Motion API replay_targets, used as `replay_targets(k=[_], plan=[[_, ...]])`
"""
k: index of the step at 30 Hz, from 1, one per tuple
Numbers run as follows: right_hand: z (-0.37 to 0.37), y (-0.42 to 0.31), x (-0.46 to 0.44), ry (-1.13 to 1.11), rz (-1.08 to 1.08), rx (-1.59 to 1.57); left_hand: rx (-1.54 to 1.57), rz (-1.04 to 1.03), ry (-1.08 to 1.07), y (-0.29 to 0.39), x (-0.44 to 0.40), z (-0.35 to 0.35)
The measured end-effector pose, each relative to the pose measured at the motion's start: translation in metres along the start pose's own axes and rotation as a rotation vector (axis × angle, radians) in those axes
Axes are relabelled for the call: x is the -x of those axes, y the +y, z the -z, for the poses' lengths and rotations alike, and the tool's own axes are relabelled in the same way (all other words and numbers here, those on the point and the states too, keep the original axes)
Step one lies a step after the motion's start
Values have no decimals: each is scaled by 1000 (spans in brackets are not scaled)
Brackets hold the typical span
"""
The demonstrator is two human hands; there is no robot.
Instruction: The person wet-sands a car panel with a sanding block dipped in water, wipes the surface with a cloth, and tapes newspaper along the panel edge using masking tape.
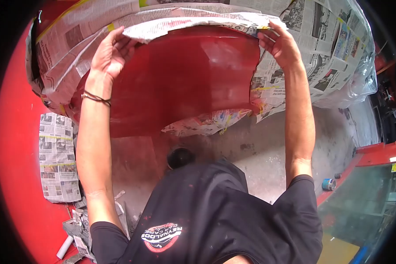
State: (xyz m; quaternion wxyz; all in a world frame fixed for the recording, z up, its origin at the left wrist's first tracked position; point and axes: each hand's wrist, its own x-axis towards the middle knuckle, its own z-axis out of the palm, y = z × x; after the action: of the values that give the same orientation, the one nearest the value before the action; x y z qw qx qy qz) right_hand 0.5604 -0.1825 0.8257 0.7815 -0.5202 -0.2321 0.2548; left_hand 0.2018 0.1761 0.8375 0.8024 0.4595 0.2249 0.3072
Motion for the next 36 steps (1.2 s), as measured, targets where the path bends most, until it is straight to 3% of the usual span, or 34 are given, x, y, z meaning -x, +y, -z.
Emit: replay_targets(k=[5,8,10,12,14,16,18,20,26,29,32,36], plan=[[18,-18,12,42,54,58,66,-19,-50,13,-15,0],[39,-12,33,-68,55,138,174,-37,-9,11,-17,-4],[42,-4,52,-74,-41,381,268,-63,0,11,-13,-12],[55,5,60,-104,-142,313,341,-85,0,13,-12,-17],[72,26,50,182,-103,245,393,-102,-12,16,-14,-19],[77,67,39,454,158,450,471,-116,45,15,-14,-31],[53,92,34,681,535,969,494,-135,54,12,-21,-35],[22,92,40,619,674,1142,510,-151,60,12,-27,-38],[-17,63,33,600,492,1492,528,-149,67,9,-38,-44],[11,66,10,534,498,1495,512,-164,85,7,-32,-50],[16,54,6,471,635,1478,507,-176,99,3,-28,-53],[19,43,5,393,591,1537,483,-177,47,1,-33,-47]])
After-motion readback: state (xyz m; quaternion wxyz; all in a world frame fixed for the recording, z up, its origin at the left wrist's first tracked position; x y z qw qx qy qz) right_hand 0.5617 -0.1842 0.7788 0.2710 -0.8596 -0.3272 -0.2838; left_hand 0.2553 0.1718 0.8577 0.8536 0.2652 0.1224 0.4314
